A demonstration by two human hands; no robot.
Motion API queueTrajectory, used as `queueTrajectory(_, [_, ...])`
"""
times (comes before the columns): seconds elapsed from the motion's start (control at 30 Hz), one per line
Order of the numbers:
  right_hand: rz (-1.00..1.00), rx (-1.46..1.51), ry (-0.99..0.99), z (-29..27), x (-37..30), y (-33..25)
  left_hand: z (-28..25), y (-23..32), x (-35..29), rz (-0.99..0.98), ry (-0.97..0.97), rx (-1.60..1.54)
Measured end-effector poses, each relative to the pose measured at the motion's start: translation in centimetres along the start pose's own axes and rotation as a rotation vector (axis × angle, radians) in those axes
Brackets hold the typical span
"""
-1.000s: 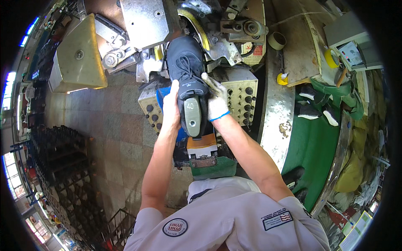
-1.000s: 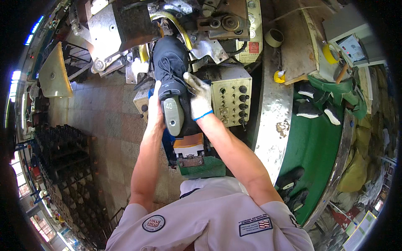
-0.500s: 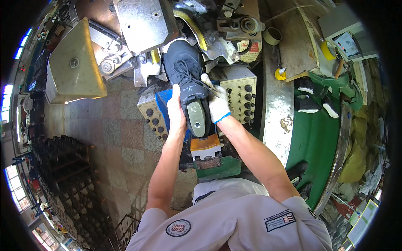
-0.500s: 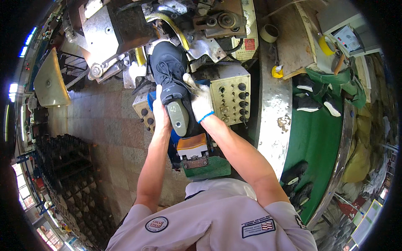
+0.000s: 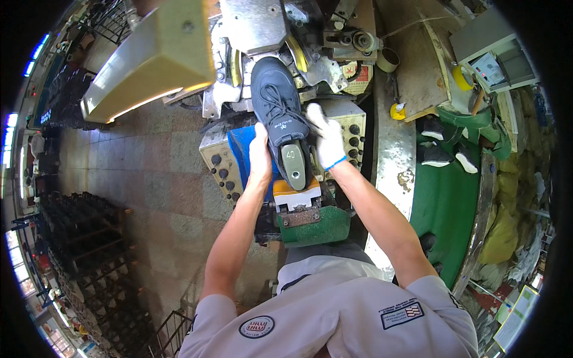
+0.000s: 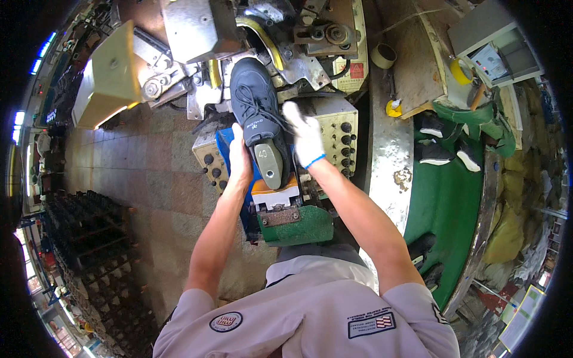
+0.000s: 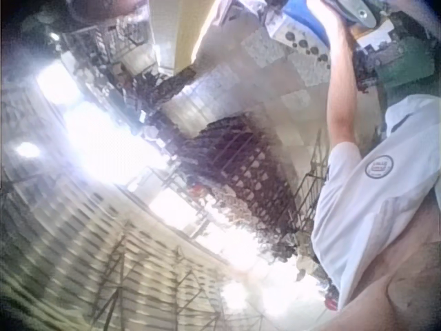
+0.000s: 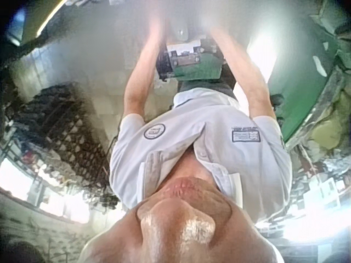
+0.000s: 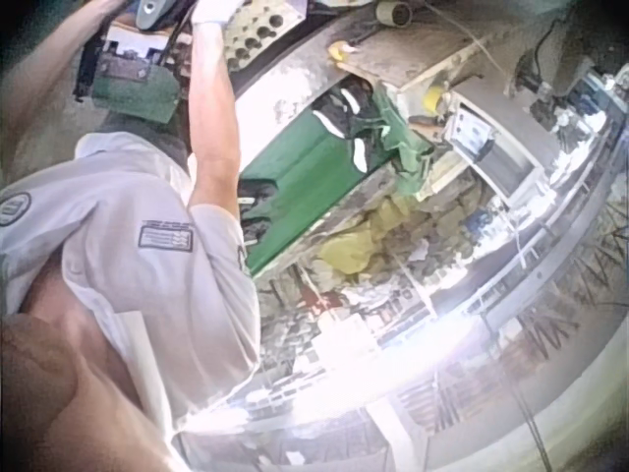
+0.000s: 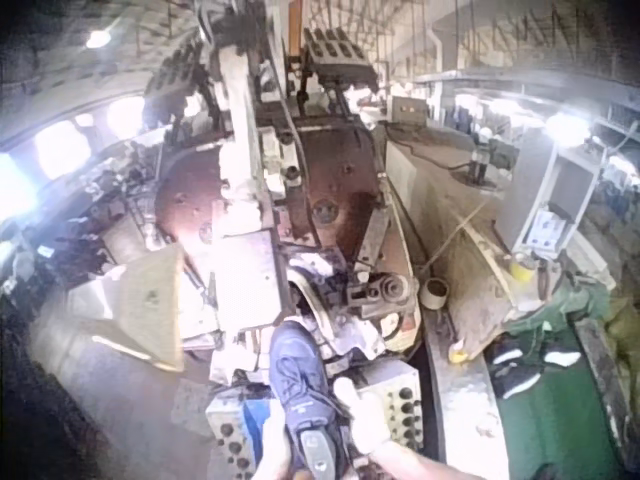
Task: The person picks up shoe uppers from a conveyor belt, fits each one onto a lasting machine to shape the heel and toe, and returns the processed shoes to the conveyor belt.
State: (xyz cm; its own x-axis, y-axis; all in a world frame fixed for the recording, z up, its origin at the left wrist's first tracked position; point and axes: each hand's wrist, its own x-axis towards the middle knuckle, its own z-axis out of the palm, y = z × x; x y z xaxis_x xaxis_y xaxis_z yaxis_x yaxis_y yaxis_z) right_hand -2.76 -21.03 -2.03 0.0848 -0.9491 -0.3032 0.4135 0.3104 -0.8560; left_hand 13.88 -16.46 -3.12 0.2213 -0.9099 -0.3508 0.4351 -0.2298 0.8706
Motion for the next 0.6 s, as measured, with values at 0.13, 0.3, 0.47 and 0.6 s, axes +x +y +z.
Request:
queueTrajectory(0.13, [0.101, 0.410, -0.176, -9.5, -3.9, -1.5, -6.8, -6.0, -4.2, 0.093, 0.194, 0.562])
queueTrajectory(0.3, [0.175, 0.126, 0.205, -19.5, -12.7, -2.0, -11.0, -20.6, -12.0, -0.088, 0.062, 1.197])
queueTrajectory(0.47, [0.241, 0.063, 0.292, -23.4, -16.3, -0.2, -10.1, -24.8, -10.1, 0.135, 0.195, 1.478])
queueTrajectory(0.6, [0.270, -0.042, 0.263, -18.6, -15.7, -1.1, -11.0, -24.6, -8.5, 0.124, 0.263, 1.566])
